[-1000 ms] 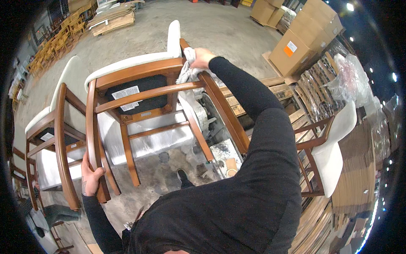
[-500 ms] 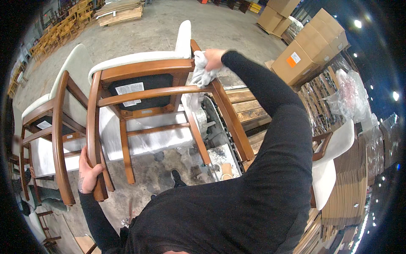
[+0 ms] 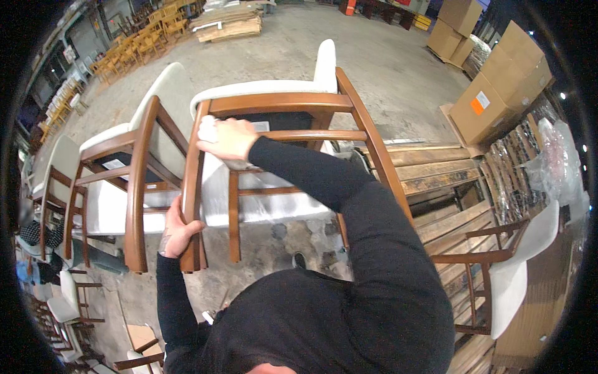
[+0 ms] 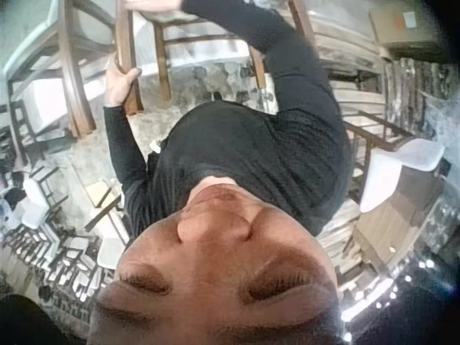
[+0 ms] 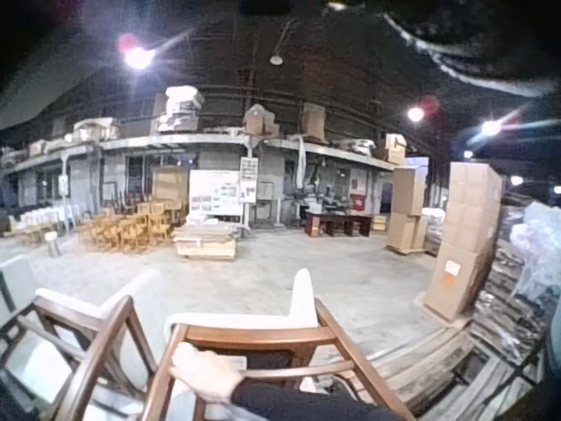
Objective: The person wipes the wooden frame of a dining chair with a white cloth, focusing on the legs and backrest. They rotate the chair to access different sides and continue wiping the frame before placing it on a wooden pallet.
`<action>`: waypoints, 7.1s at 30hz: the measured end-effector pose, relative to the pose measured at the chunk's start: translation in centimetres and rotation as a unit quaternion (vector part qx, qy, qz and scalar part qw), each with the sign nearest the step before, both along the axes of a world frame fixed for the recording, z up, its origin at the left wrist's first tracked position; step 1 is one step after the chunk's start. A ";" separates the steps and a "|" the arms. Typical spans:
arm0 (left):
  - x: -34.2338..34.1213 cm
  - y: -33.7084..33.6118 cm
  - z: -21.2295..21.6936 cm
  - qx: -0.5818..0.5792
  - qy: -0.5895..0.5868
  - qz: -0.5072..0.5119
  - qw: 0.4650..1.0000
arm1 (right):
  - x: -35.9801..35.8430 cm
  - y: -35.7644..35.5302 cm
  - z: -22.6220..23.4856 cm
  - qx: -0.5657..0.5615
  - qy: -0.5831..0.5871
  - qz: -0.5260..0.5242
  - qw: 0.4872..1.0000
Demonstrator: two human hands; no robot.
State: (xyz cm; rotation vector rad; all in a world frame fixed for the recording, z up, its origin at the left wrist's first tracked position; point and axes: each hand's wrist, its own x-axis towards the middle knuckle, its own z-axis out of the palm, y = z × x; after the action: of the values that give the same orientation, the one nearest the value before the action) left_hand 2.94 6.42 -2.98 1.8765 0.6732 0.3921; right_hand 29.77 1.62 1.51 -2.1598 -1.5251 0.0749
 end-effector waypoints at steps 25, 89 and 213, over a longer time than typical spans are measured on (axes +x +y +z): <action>-0.9 1.3 -1.2 -0.199 -0.081 0.097 0.972 | -17.9 -3.4 -12.2 0.446 0.457 -0.007 0.770; 0.2 -2.5 1.3 -0.056 0.100 0.172 0.979 | 12.6 -4.2 -39.9 -0.050 -0.051 -0.346 0.936; 3.2 -11.8 0.6 0.129 -0.006 -0.165 0.978 | 2.0 -12.1 -23.2 0.254 0.655 -0.243 0.669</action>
State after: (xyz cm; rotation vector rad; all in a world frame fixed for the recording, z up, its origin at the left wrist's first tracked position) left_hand 6.15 -5.37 -2.40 2.1847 0.3006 0.2837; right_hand 31.72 -10.51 -21.65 -1.2846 -0.0596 0.7357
